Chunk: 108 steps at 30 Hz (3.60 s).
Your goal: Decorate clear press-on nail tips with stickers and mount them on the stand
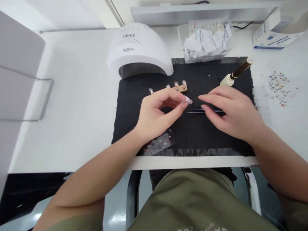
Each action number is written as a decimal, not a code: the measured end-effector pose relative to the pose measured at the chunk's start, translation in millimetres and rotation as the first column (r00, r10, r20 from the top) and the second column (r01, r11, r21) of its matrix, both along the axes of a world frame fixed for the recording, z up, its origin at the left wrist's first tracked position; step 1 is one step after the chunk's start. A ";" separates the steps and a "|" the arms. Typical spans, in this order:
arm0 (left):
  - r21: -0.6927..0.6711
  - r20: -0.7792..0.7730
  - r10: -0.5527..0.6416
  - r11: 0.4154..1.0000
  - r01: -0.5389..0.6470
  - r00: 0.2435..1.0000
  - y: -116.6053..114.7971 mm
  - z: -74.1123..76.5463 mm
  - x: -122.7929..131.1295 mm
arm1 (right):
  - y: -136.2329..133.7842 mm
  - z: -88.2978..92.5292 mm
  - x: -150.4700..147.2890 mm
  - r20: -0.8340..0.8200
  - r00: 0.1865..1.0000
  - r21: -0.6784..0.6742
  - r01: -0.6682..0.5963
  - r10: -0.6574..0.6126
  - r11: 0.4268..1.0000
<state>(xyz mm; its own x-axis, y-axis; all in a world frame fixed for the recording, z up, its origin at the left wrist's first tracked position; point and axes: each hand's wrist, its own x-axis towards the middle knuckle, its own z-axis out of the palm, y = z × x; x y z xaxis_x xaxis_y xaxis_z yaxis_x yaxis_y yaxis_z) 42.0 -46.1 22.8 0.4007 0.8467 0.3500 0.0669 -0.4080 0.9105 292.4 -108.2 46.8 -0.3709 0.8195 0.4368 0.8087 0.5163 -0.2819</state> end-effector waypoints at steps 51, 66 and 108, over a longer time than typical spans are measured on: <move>-0.578 0.283 -0.321 0.694 0.428 0.904 -0.9 4.4 3.2 | 6.3 -7.0 0.1 -0.390 0.908 -0.193 -0.245 0.155 0.950; 0.411 -0.536 0.238 0.912 0.004 0.810 35.0 38.0 -57.7 | 5.8 0.7 -3.9 -0.430 0.892 -0.110 -0.206 0.140 0.972; -0.229 0.116 0.053 0.973 -0.025 0.992 9.7 -1.6 0.5 | -2.9 -8.9 -24.2 -0.670 0.717 -0.207 0.067 -0.192 0.976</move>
